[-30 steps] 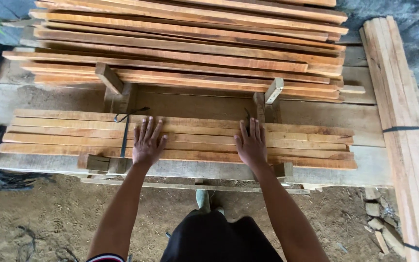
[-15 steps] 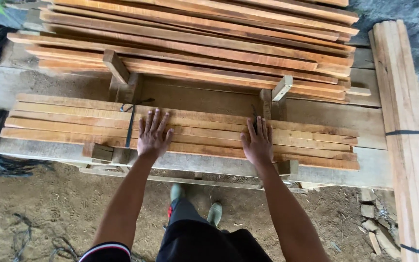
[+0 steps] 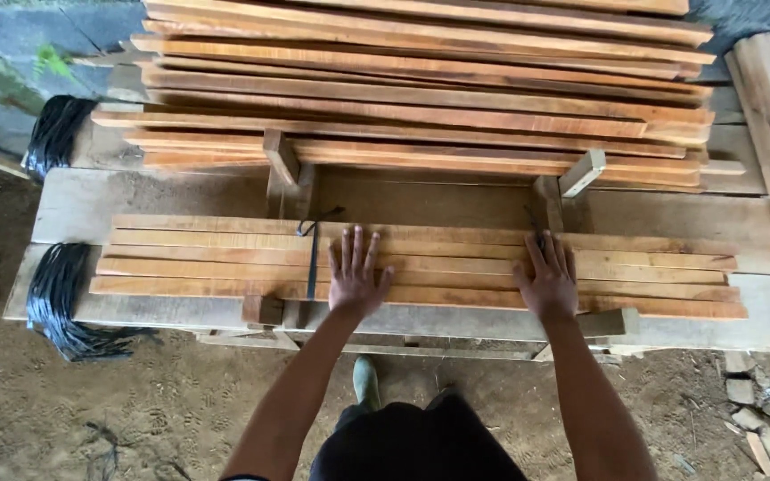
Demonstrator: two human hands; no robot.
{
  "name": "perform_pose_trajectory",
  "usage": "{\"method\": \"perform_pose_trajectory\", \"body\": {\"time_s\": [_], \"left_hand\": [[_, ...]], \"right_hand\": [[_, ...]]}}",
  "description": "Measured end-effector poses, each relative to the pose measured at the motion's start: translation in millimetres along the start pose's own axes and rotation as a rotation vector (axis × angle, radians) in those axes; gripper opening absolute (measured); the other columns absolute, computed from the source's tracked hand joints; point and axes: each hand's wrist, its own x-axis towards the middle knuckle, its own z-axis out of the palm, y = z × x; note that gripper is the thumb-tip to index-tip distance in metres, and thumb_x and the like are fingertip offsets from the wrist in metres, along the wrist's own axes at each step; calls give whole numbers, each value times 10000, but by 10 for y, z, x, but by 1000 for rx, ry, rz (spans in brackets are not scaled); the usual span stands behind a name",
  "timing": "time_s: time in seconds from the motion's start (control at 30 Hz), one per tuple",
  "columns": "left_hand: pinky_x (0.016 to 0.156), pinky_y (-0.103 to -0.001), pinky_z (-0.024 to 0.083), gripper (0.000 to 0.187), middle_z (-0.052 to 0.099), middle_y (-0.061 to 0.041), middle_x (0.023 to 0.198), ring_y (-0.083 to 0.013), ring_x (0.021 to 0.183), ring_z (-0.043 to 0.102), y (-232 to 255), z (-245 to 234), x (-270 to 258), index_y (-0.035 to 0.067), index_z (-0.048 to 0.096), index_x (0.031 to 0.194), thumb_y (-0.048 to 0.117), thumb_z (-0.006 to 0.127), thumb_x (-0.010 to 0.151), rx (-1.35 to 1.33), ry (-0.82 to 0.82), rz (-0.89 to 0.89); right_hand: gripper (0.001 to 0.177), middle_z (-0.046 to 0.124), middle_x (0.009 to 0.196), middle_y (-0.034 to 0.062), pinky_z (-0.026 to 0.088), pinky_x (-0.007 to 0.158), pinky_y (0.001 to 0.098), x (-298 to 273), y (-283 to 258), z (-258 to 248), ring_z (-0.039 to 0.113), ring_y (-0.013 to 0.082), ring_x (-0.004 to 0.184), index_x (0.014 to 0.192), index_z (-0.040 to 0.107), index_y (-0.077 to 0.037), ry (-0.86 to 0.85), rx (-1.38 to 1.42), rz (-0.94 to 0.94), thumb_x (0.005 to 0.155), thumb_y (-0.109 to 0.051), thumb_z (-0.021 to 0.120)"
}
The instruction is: Bundling several thin pieces of wood together using plastic ties.
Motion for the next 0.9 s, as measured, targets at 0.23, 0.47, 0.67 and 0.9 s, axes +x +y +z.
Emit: {"method": "perform_pose_trajectory", "body": {"time_s": [0.23,0.47,0.67,0.9], "left_hand": [[1157,-779,100,998,181,-213,1701,-500,1554,113,-72,56,-112,214,238,1648,825,406,877,107,51,204],[1110,-831,221,1471,245,-119,1689,-472,1534,214,-204,-72,-253,281,232,1643,615,905,378,255,86,436],[1083,-845,232,1011,265,-87,1697,-459,1535,245,-165,128,-268,313,262,1643,222,730,751,296,256,366],[1099,-833,226,1180,224,-70,1717,-448,1551,218,-167,192,-259,336,204,1655,147,791,650,354,228,359]], "right_hand": [[518,623,1486,141,421,1155,510,-157,-138,30,562,311,1389,1483,632,-236,162,-130,75,1000,-423,620],[1053,440,1595,263,361,1153,658,-206,-147,-327,416,494,1454,1523,525,-184,51,-56,-238,690,-824,597],[1426,312,1657,246,199,1206,708,-337,84,-37,280,522,1513,1617,310,-103,-96,-184,-357,392,-508,917],[1309,229,1684,211,221,1188,713,-402,44,-7,229,514,1516,1660,209,-143,-200,-147,-259,524,-202,856]]}}
